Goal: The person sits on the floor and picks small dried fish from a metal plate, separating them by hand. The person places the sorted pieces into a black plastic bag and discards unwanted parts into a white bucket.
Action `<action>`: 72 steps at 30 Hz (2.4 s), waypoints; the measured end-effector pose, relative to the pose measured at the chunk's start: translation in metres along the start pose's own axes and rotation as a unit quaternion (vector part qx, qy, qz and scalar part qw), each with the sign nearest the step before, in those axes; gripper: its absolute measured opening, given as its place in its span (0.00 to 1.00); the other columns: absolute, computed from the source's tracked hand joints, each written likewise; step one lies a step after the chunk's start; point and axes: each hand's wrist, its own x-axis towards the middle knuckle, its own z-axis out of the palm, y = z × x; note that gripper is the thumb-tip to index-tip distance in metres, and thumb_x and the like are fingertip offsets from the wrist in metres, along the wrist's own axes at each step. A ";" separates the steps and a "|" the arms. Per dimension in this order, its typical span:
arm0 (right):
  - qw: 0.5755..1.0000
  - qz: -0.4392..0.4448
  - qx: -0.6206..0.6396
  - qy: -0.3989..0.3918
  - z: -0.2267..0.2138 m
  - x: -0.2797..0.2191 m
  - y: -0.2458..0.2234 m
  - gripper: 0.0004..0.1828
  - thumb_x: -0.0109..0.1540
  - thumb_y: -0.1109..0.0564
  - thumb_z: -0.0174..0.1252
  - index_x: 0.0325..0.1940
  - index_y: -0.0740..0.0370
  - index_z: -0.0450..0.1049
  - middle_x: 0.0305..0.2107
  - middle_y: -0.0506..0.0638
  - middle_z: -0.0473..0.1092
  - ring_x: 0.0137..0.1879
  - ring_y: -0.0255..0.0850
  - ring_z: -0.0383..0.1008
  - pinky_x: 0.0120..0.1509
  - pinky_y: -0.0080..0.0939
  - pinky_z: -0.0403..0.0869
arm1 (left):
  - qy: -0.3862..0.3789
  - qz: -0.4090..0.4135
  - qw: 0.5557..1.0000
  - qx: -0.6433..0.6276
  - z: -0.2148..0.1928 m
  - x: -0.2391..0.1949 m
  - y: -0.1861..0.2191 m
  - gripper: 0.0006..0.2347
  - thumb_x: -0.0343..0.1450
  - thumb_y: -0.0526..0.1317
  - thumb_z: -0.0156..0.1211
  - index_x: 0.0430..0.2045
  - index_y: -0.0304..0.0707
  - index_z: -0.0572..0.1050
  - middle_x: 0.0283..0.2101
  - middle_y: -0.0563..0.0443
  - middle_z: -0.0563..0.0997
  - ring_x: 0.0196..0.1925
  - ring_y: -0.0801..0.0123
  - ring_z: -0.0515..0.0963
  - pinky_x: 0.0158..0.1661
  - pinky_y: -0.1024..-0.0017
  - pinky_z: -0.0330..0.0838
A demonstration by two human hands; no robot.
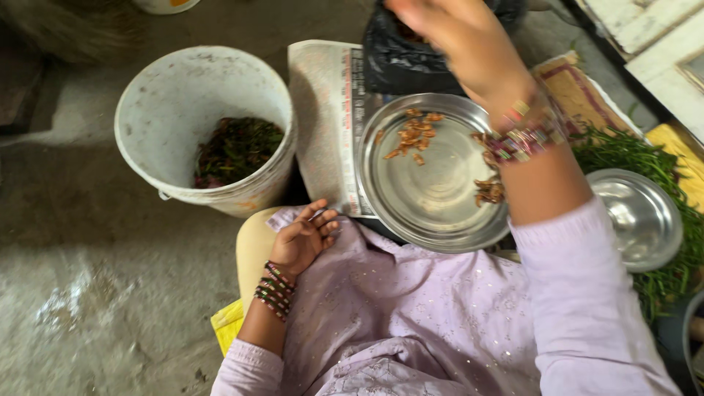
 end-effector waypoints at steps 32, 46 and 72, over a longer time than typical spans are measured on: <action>0.825 0.081 -0.551 0.097 -0.068 -0.221 0.081 0.07 0.49 0.51 0.71 0.31 0.46 0.84 0.67 0.49 0.65 0.77 0.64 0.44 0.73 0.69 0.46 | 0.030 0.193 0.878 0.437 0.158 0.046 -0.007 0.12 0.73 0.29 0.53 0.51 0.33 0.73 0.47 0.51 0.80 0.50 0.72 0.76 0.53 0.74 0.70; 0.941 -0.020 -0.337 0.037 -0.051 -0.217 0.044 0.06 0.56 0.55 0.67 0.36 0.53 0.83 0.65 0.46 0.68 0.78 0.57 0.50 0.79 0.57 0.52 | -0.007 0.357 0.458 0.814 0.257 0.099 -0.042 0.12 0.70 0.40 0.66 0.47 0.46 0.79 0.50 0.51 0.78 0.54 0.55 0.73 0.53 0.59 0.64; 0.962 -0.022 -0.258 0.083 -0.032 -0.215 0.025 0.04 0.54 0.60 0.68 0.33 0.57 0.82 0.60 0.46 0.72 0.73 0.49 0.59 0.76 0.50 0.58 | 0.037 0.213 0.608 0.764 0.240 0.113 -0.040 0.07 0.67 0.44 0.69 0.33 0.47 0.86 0.54 0.53 0.77 0.61 0.56 0.69 0.60 0.56 0.57</action>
